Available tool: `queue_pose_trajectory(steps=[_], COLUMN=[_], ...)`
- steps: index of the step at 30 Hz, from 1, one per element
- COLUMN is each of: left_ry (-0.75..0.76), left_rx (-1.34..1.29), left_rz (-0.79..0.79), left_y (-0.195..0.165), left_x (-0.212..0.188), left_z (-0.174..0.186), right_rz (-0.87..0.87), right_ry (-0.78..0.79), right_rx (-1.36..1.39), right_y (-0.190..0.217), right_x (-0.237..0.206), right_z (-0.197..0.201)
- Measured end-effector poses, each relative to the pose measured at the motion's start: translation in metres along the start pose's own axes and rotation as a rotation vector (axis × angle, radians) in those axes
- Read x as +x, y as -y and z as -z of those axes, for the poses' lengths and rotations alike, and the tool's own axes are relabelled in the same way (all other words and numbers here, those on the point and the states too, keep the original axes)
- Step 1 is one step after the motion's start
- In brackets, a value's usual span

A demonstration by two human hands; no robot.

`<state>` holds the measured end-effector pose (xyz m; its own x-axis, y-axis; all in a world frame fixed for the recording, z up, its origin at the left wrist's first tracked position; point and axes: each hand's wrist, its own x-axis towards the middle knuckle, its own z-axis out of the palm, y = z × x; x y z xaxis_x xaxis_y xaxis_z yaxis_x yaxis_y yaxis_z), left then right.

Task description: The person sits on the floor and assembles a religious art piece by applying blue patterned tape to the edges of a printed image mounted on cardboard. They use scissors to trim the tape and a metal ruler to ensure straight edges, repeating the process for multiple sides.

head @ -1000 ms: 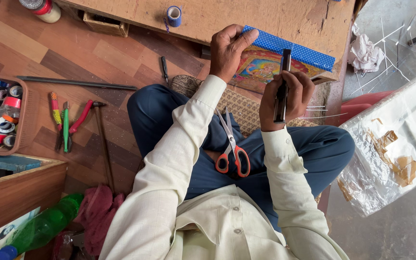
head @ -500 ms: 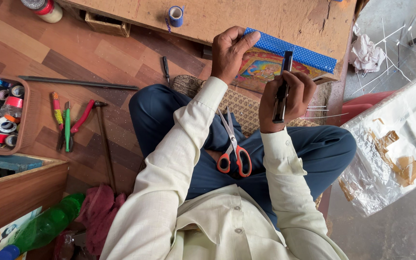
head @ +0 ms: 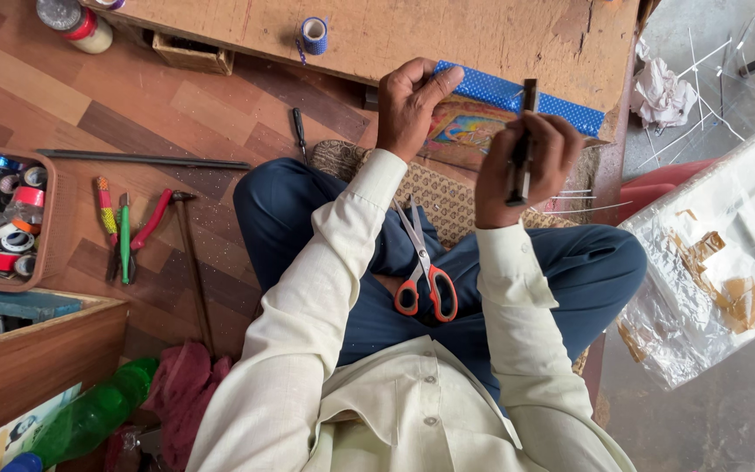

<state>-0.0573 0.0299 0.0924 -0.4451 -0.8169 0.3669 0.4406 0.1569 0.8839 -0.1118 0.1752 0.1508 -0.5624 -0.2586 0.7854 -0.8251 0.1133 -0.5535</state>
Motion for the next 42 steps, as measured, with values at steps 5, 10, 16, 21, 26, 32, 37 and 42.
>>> queue_pose_trajectory(steps=[5,10,16,21,26,32,37,42], left_ry=[-0.029,-0.039,-0.021,-0.01,0.017,-0.004,0.07,-0.081], left_rx=[-0.067,-0.057,-0.042,-0.044,-0.021,-0.075,0.147,0.061], left_rz=[0.174,0.197,0.264,0.297,0.152,0.366,0.206,0.397], left_y=[-0.008,-0.013,-0.014,-0.014,-0.023,-0.032,-0.024,-0.016], left_x=[0.0,0.001,-0.001,-0.002,-0.002,0.0,0.011,0.014], left_z=[-0.001,-0.001,0.004,0.005,-0.001,0.001,0.002,-0.005], right_rz=[0.1,0.292,0.269,0.165,0.154,-0.391,-0.431,-0.53], right_ry=[-0.003,0.987,1.473,0.683,0.895,1.028,0.986,0.982], right_rx=[-0.006,-0.202,-0.504,0.059,-0.06,0.374,0.337,0.206], right_y=[0.002,-0.019,-0.049,-0.055,-0.063,-0.07,-0.075,-0.077], right_x=[-0.002,-0.047,-0.082,0.007,0.092,0.095,0.09,0.089], right_z=[0.042,0.071,0.044,0.044,0.003,-0.006,-0.011,-0.019])
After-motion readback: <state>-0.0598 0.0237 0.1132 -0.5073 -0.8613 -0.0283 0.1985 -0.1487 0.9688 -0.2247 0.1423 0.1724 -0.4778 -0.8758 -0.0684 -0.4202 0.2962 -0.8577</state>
